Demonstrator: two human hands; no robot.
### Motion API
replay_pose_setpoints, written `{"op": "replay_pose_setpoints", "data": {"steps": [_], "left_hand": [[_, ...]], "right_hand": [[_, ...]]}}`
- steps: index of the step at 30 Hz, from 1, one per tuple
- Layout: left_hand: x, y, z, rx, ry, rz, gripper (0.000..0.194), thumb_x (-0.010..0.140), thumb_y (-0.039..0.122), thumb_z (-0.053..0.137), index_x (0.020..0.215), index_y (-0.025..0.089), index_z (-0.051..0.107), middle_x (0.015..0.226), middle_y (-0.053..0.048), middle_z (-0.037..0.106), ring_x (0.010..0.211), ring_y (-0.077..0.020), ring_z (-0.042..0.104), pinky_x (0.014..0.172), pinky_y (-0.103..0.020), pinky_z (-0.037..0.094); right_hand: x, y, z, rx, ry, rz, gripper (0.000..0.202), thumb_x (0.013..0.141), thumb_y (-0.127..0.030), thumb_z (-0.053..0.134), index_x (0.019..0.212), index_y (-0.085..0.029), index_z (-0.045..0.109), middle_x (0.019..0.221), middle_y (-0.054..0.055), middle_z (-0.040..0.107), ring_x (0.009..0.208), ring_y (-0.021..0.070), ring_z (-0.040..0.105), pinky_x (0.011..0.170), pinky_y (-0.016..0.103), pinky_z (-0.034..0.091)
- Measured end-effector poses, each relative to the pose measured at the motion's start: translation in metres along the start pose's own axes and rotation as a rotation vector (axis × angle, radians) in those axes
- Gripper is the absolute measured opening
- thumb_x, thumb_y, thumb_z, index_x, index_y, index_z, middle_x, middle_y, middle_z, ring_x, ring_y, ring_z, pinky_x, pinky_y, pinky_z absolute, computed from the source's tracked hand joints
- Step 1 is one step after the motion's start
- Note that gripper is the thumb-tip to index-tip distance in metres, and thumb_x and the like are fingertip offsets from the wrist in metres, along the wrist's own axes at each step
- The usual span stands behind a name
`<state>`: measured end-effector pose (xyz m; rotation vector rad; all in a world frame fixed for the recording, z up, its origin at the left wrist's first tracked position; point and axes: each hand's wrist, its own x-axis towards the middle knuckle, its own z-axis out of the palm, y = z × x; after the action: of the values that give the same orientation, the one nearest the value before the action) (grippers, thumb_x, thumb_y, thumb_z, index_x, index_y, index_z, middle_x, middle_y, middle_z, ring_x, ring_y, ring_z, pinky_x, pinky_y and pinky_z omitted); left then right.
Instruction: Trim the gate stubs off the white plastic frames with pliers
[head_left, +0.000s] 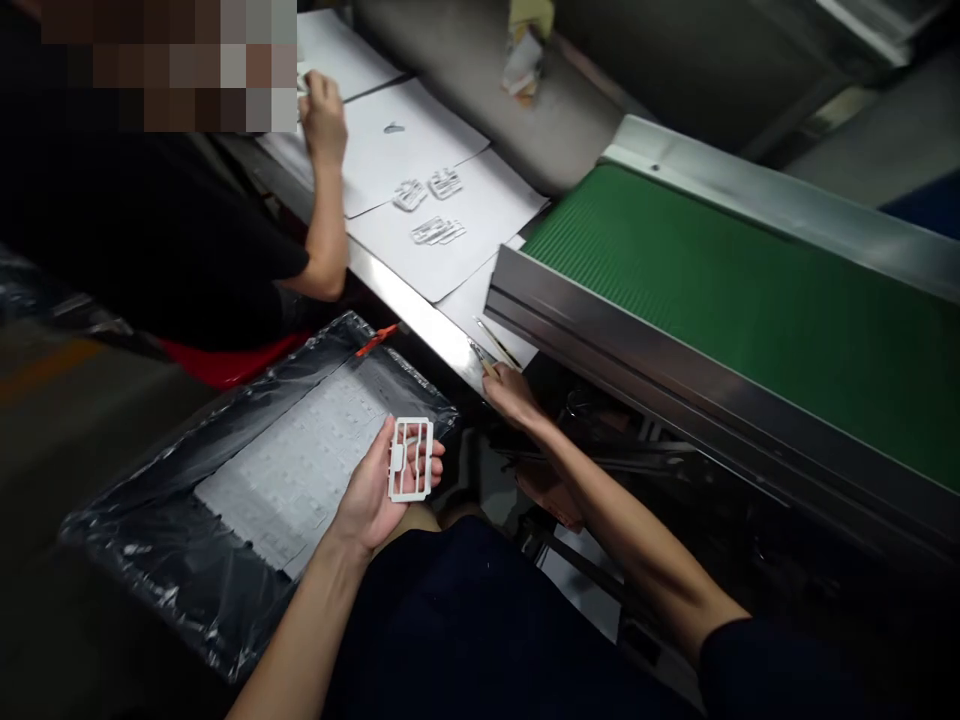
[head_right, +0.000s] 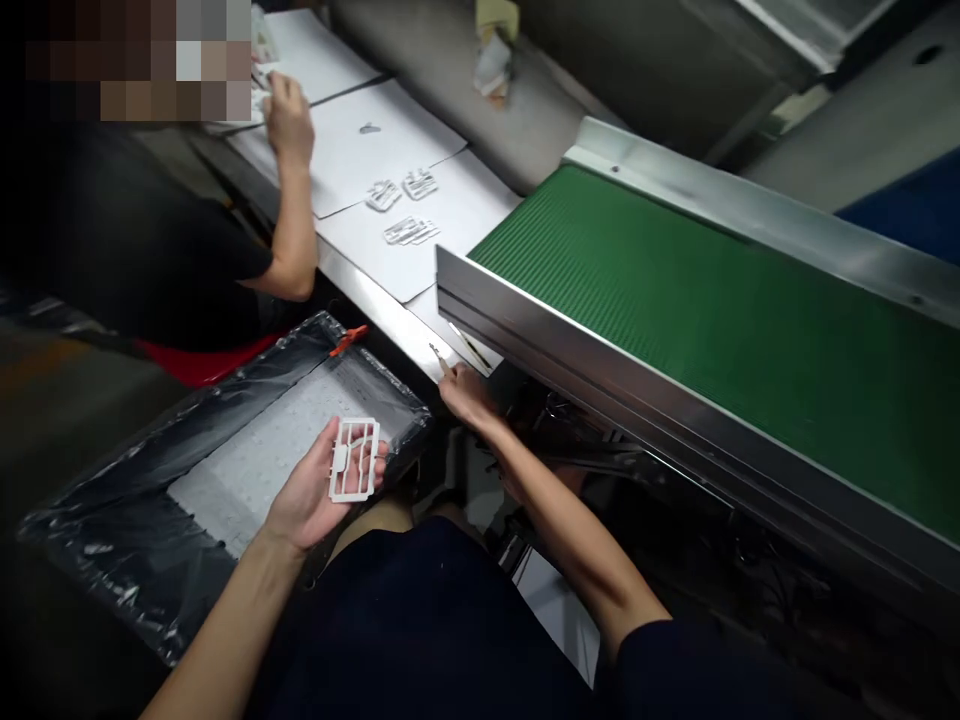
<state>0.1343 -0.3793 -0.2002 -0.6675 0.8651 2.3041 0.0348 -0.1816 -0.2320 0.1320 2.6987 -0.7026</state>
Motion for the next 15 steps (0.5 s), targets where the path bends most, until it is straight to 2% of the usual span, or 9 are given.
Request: {"op": "replay_pose_setpoints", "data": {"steps": [4, 6, 7, 10, 13, 15], "left_hand": [[0.019, -0.008, 0.037, 0.459, -0.135, -0.193, 0.037, 0.085, 0.049, 0.049, 0.086, 0.013, 0.056, 0.082, -0.014, 0.068, 0.06, -0.0179, 0.064, 0.054, -0.026, 0.052], [0.026, -0.012, 0.06, 0.633, -0.257, -0.256, 0.041, 0.084, 0.052, 0.048, 0.087, 0.012, 0.056, 0.082, -0.015, 0.068, 0.059, -0.0178, 0.064, 0.052, -0.025, 0.051], [0.028, -0.014, 0.07, 0.678, -0.313, -0.275, 0.041, 0.084, 0.052, 0.048, 0.089, 0.012, 0.056, 0.082, -0.015, 0.068, 0.059, -0.0181, 0.064, 0.052, -0.025, 0.051], [0.028, -0.018, 0.089, 0.68, -0.395, -0.259, 0.037, 0.086, 0.048, 0.049, 0.095, 0.013, 0.057, 0.088, -0.014, 0.068, 0.07, -0.0202, 0.066, 0.059, -0.027, 0.053], [0.021, -0.026, 0.089, 0.714, -0.361, -0.161, 0.033, 0.084, 0.042, 0.054, 0.1, 0.014, 0.059, 0.095, -0.013, 0.067, 0.082, -0.0201, 0.065, 0.069, -0.026, 0.053], [0.015, -0.035, 0.086, 0.788, -0.319, -0.102, 0.033, 0.08, 0.039, 0.061, 0.101, 0.013, 0.061, 0.096, -0.012, 0.068, 0.083, -0.019, 0.065, 0.071, -0.024, 0.051]], "right_hand": [[-0.065, 0.011, -0.035, 0.323, -0.1, -0.132, 0.025, 0.079, -0.042, 0.053, 0.079, -0.017, 0.052, 0.067, -0.003, 0.053, 0.06, 0.0101, 0.049, 0.053, 0.019, 0.039], [-0.091, 0.02, -0.05, 0.535, -0.132, -0.214, 0.025, 0.075, -0.041, 0.059, 0.078, -0.018, 0.049, 0.067, -0.004, 0.049, 0.06, 0.0089, 0.045, 0.052, 0.019, 0.037], [-0.103, 0.025, -0.055, 0.617, -0.106, -0.229, 0.025, 0.074, -0.039, 0.061, 0.078, -0.018, 0.048, 0.068, -0.004, 0.048, 0.06, 0.0087, 0.044, 0.053, 0.019, 0.037], [-0.133, 0.046, -0.064, 0.738, 0.155, -0.162, 0.023, 0.075, -0.035, 0.061, 0.078, -0.018, 0.046, 0.069, -0.004, 0.046, 0.061, 0.0088, 0.043, 0.056, 0.021, 0.037], [-0.162, 0.067, -0.058, 0.786, 0.438, -0.026, 0.019, 0.079, -0.034, 0.057, 0.079, -0.019, 0.045, 0.07, -0.003, 0.046, 0.061, 0.0099, 0.043, 0.057, 0.022, 0.039], [-0.179, 0.077, -0.049, 0.795, 0.56, 0.062, 0.017, 0.082, -0.034, 0.054, 0.081, -0.02, 0.044, 0.07, -0.002, 0.046, 0.06, 0.0104, 0.043, 0.057, 0.023, 0.039]]}}
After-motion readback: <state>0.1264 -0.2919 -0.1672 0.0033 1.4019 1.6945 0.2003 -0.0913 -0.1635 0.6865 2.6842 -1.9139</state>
